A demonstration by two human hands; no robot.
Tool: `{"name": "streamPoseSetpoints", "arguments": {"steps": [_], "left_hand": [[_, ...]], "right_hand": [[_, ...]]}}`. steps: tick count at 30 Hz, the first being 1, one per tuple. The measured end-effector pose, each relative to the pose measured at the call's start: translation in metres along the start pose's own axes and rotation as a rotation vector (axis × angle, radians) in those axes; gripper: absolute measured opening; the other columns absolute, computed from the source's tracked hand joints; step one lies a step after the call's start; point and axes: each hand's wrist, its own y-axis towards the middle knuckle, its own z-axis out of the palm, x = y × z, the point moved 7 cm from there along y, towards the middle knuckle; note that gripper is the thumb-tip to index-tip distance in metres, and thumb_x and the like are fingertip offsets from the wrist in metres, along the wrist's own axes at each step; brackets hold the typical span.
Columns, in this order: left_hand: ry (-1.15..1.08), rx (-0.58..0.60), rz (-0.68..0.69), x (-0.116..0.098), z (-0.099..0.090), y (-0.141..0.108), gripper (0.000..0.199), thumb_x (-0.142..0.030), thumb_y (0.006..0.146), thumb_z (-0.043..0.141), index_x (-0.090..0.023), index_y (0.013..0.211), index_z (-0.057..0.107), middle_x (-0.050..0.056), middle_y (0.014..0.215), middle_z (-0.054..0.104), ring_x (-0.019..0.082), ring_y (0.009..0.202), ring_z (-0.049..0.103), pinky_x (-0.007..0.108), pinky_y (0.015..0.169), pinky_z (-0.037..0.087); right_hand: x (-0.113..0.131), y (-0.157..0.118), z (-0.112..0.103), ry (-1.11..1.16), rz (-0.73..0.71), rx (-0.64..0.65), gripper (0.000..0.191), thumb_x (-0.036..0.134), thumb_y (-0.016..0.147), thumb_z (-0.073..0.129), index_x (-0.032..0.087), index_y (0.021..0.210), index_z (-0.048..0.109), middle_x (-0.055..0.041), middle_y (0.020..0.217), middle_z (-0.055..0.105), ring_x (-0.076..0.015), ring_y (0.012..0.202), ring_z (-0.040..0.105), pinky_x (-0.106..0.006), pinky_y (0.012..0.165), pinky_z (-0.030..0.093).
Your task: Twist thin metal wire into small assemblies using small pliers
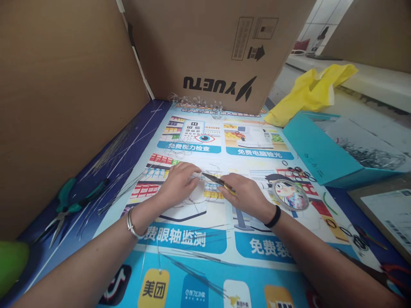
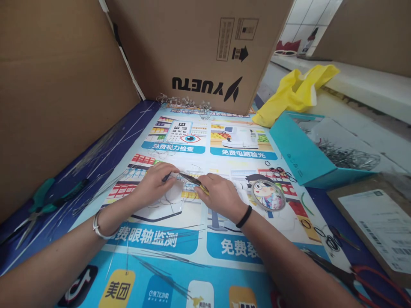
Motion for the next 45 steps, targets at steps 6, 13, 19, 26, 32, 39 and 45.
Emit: {"name": "streamPoseSetpoints", "arguments": {"steps": [6,13,19,26,32,39,45], "left_hand": [[-0.212,-0.048,-0.014,0.006,-0.005,0.003,0.011,-0.02,0.083,0.054,-0.021,0.09,0.062,0.002,0.091,0.066,0.017,0.091,0.058,0.033,0.085,0.043],[-0.333,-0.069,-0.093,0.011,-0.004,0.001,0.011,-0.02,0.079,0.058,-0.021,0.088,0.063,0.001,0.087,0.065,0.017,0.086,0.06,0.032,0.081,0.046],[-0.428,-0.031,-0.127,0.013,0.002,0.0,0.015,-0.021,0.078,0.058,-0.02,0.092,0.062,0.0,0.083,0.064,0.014,0.078,0.06,0.029,0.076,0.047],[-0.457,0.007,-0.157,0.015,0.006,0.0,0.009,-0.022,0.079,0.056,-0.019,0.086,0.061,0.0,0.078,0.063,0.014,0.074,0.058,0.026,0.07,0.045],[-0.553,0.0,-0.227,0.019,0.008,0.0,0.007,-0.023,0.08,0.056,-0.018,0.084,0.06,-0.002,0.072,0.06,0.011,0.066,0.055,0.022,0.062,0.043],[-0.554,-0.008,-0.235,0.019,0.009,0.0,0.007,-0.019,0.08,0.055,-0.019,0.085,0.059,-0.002,0.072,0.06,0.01,0.065,0.055,0.022,0.062,0.045],[-0.547,-0.028,-0.247,0.02,0.008,-0.001,0.008,-0.019,0.079,0.055,-0.019,0.087,0.058,-0.002,0.075,0.061,0.011,0.069,0.057,0.023,0.065,0.046]], "right_hand": [[0.001,0.001,0.001,0.036,-0.032,0.007,0.027,0.036,0.089,0.04,0.019,0.101,0.057,-0.0056,0.092,0.062,-0.0173,0.087,0.056,-0.026,0.074,0.042],[0.001,0.002,0.001,0.052,-0.06,0.006,0.028,0.036,0.089,0.04,0.019,0.102,0.057,-0.0057,0.092,0.062,-0.0172,0.085,0.056,-0.026,0.074,0.042],[0.003,0.003,0.001,0.067,-0.076,0.001,0.027,0.036,0.089,0.04,0.018,0.101,0.057,-0.0057,0.092,0.062,-0.0166,0.085,0.056,-0.026,0.073,0.042],[0.003,0.002,0.0,0.062,-0.07,0.003,0.025,0.036,0.088,0.043,0.019,0.098,0.058,-0.0052,0.09,0.062,-0.0165,0.08,0.055,-0.026,0.069,0.041],[0.0,0.001,-0.003,0.074,-0.062,0.001,0.025,0.037,0.085,0.048,0.019,0.1,0.057,-0.0043,0.088,0.061,-0.0167,0.08,0.054,-0.026,0.069,0.041],[0.003,-0.001,-0.004,-0.011,-0.098,0.011,0.025,0.035,0.085,0.047,0.019,0.1,0.058,-0.006,0.091,0.061,-0.0192,0.086,0.055,-0.029,0.073,0.043],[-0.009,-0.004,-0.017,-0.009,-0.045,-0.211,0.026,0.036,0.085,0.047,0.018,0.102,0.057,-0.0088,0.096,0.062,-0.0209,0.09,0.057,-0.032,0.076,0.046]]}}
